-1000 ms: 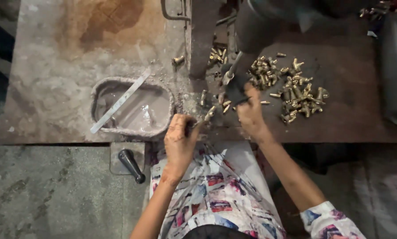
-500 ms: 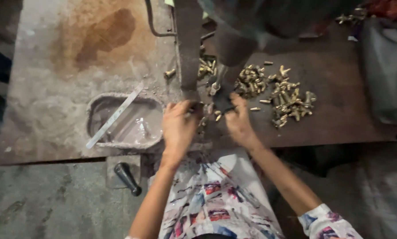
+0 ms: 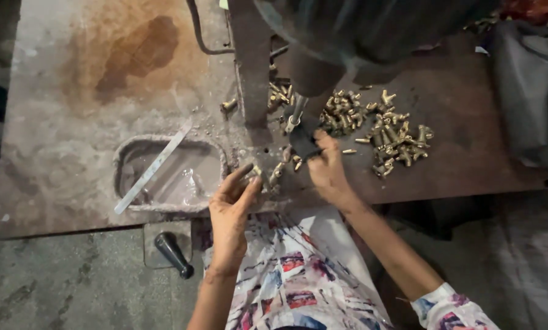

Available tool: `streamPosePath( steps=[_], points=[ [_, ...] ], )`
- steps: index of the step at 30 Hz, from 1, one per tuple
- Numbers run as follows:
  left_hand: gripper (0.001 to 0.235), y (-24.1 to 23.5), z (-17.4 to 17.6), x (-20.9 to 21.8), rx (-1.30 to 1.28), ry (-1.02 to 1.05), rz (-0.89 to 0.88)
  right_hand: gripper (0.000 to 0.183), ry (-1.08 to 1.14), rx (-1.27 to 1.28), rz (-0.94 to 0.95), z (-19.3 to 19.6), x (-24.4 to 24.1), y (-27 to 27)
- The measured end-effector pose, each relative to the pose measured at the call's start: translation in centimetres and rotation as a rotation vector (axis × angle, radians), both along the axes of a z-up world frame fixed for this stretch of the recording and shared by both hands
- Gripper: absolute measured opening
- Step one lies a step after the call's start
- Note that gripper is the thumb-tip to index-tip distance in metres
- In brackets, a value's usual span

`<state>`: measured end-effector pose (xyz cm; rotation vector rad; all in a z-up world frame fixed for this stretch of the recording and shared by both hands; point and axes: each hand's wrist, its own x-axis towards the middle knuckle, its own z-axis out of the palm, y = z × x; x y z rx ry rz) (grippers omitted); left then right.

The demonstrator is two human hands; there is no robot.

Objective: The person sits at a bench and taps internal threads into small brass fittings one at a time using a bench-mounted tapping machine, holding each fitting under the rotating tap. Between fittings the person dips fingers or parts in a tray of liquid and places finished fittings on the workbench.

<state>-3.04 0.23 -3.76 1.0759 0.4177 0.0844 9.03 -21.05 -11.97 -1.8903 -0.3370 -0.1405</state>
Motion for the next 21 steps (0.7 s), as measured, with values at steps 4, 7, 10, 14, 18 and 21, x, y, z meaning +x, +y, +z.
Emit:
streamPosePath(
  steps=[4, 7, 10, 14, 18, 21],
  points=[
    [0.042, -0.4, 0.5, 0.0, 0.019, -0.053, 0.011, 0.035, 0.083, 0.29, 0.093, 1.5, -0.3, 0.4],
    [0.042, -0.6, 5.0, 1.5, 0.029, -0.183, 0.044, 0.036, -0.106, 0.138, 0.077, -0.3, 0.5, -0.9],
    [0.04, -1.0, 12.1, 1.0, 0.229, -0.413, 0.135, 0.049, 0.134, 0.12, -0.026, 1.0, 0.3, -1.4],
    [0.044, -1.3, 10.0, 4.0, 1.045, -0.754, 0.175, 0.041, 0.182, 0.1, 0.18, -2.2, 2.0, -1.9],
    [0.051, -0.6, 4.3, 5.7, 1.298, -0.791, 0.053, 0.054, 0.023, 0.099, 0.071, -9.2, 2.2, -4.9],
    [0.054, 0.4, 3.1, 5.3, 1.486, -0.497, -0.155, 0.052, 0.091, -0.177, 0.101, -5.1, -1.9, -4.4]
  ],
)
